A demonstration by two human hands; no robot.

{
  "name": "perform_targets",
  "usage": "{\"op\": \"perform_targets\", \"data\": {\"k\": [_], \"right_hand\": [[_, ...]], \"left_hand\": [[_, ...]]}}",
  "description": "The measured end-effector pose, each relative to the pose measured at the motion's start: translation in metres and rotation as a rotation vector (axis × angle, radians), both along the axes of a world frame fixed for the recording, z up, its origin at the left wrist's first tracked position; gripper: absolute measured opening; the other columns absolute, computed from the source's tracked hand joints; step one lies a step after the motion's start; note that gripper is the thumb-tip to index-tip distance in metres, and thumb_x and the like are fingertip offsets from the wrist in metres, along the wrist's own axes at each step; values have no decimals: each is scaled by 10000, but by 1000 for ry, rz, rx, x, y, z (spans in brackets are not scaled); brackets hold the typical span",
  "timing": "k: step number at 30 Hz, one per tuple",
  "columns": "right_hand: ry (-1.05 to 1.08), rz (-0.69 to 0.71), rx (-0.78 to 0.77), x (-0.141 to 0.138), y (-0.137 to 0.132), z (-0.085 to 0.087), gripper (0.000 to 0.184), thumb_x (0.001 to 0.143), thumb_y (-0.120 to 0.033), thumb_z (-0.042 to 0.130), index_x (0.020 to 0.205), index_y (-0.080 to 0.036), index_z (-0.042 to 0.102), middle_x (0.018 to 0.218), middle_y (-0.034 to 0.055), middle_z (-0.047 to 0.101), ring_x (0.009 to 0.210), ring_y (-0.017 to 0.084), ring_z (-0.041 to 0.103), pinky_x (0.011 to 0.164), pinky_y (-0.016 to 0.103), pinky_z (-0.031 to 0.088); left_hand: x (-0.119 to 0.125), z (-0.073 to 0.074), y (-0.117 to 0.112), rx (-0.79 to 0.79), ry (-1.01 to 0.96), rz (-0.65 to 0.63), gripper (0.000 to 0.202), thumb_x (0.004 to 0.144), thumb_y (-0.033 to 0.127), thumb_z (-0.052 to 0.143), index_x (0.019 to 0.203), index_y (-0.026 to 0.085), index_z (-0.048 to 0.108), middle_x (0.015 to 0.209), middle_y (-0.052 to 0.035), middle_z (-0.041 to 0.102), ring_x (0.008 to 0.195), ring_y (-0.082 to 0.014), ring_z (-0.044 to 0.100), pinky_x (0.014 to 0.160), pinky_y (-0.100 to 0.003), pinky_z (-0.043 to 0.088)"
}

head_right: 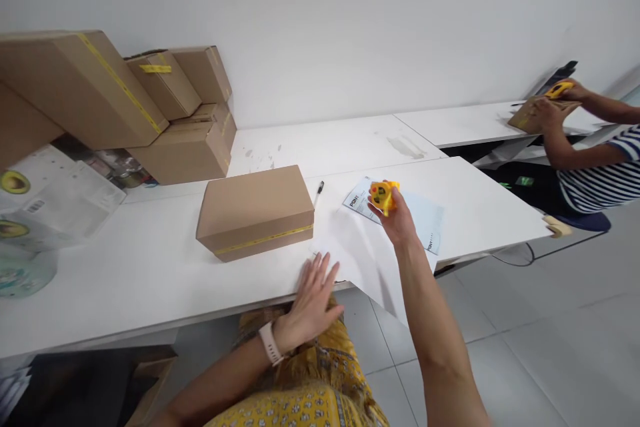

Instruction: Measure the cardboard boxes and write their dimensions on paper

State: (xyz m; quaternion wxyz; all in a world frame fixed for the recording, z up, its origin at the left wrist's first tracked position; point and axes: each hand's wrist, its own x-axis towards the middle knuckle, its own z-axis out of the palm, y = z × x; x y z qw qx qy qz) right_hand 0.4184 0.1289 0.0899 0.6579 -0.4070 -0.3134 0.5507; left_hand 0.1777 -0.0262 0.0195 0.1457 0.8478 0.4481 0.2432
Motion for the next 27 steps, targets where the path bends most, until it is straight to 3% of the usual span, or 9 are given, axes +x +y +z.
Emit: {"op": "perform_targets", "data": {"k": [3,6,10,13,16,19,21,24,27], "right_hand": [[25,-107,-45,33,-42,-8,372,831,-556,657,1122,-329,693,1196,4,701,1048,197,678,949,364,557],[9,-185,-72,62,-82,-16,371,864,-565,598,1123,-323,709,1269,9,679,1086,211,668,939,372,568],[-32,-149,-42,70,-124,-10,494,896,-632,515,1222,-305,688,1345,52,641,1084,237,671,933,401,574],[-94,-36,-1,43,-140,2,571,883,-641,556,1363,-334,594,1372,68,623,1097,261,673,1006,470,535],[-211,57,100,-4,-143,14,815,792,-558,744,1508,-364,407,1384,85,608,1225,305,618,1094,532,456],[-306,156,225,-55,-138,22,1049,735,-522,818,1582,-402,212,1480,100,514,1301,330,556,1043,526,494],[-338,260,293,-87,-133,25,1061,734,-523,821,1583,-420,193,1561,92,421,1351,334,507,1027,508,504],[-397,484,380,-123,-128,30,974,752,-490,819,1561,-420,280,1625,65,333,1443,333,396,1091,503,448],[-501,703,442,-145,-123,40,952,732,-451,846,1539,-427,343,1639,34,311,1503,328,287,1167,527,354]], "left_hand": [[54,-14,15,15,311,-128,965,806,324,769,1602,190,240,1675,-198,152,1528,-474,70,1170,-736,161],[81,-13,48,14,377,-232,692,947,276,586,1581,272,310,1667,-117,244,1542,-410,111,1173,-745,122],[76,19,115,-257,377,-506,512,969,147,485,1434,357,528,1625,-11,367,1539,-299,212,1201,-680,118],[56,45,144,-319,370,-420,625,859,4,498,1425,265,550,1613,-113,373,1523,-348,244,1180,-695,150],[30,69,125,-339,159,-321,692,876,13,454,1532,229,406,1662,-144,247,1551,-322,151,1213,-619,168],[1,95,72,-619,-684,-371,633,982,255,501,1571,359,297,1675,-62,237,1530,-295,235,1176,-520,341],[-19,113,37,-828,-1060,-423,718,938,526,599,1570,382,291,1637,-86,315,1466,-355,354,1072,-506,463],[-49,129,7,-915,-1278,-253,843,792,615,756,1509,331,417,1481,-131,505,1318,-370,525,984,-470,526],[-80,128,-3,-781,-1261,20,724,743,521,836,1365,286,550,1300,-127,618,1131,-323,645,874,-429,578]]}}
